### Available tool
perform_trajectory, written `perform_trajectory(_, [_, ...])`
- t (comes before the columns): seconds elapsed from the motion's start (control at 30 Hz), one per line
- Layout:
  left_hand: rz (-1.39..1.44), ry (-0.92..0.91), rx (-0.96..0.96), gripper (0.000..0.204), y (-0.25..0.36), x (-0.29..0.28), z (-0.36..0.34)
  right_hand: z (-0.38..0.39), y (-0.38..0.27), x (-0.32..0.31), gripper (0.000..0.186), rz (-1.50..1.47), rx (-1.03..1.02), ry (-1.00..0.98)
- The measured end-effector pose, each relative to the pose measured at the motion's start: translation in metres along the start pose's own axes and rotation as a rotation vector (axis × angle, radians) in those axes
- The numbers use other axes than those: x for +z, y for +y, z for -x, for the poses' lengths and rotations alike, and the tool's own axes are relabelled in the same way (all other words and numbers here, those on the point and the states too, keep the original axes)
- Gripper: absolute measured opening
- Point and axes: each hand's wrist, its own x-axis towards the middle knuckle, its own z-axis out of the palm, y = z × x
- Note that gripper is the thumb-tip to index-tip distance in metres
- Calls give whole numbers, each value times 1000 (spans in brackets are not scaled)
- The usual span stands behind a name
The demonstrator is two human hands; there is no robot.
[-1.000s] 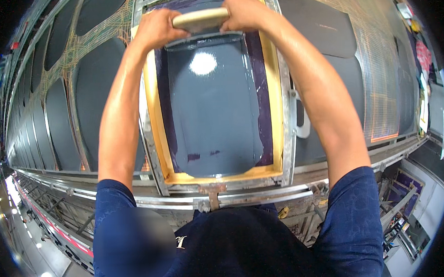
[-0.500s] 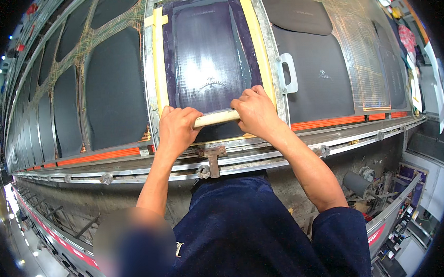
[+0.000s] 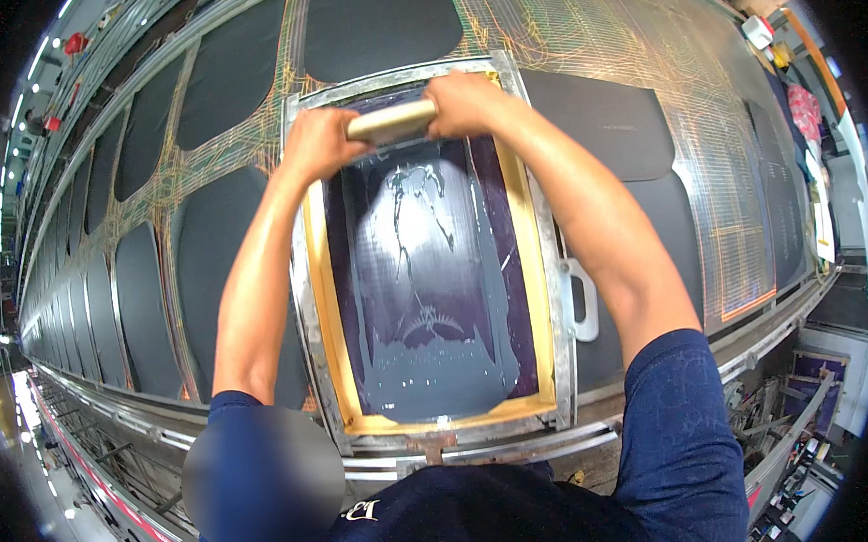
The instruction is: The person uses a squeegee to pull dark ink across a screen printing frame, repeatedly lifting and repositioning the frame to print a design onto a dark fabric laid on a flatbed. The person maintains consistent pressure and alignment throughout the process.
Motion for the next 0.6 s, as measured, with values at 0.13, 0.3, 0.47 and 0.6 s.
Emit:
perform_trajectory(0.13, [52,-57,-96,42,-32,1,-63,-63,34,-18,44,-48,39,-64])
perform_trajectory(0.3, [65,-63,-77,46,-50,19,-74,-75,38,-15,42,-155,62,-113])
perform_trajectory(0.47, [9,-29,-39,48,-40,16,-55,-53,30,-7,43,-25,9,18])
perform_trajectory(0.6, [31,-22,-19,41,-2,12,8,5,-2,14,40,-43,-57,25])
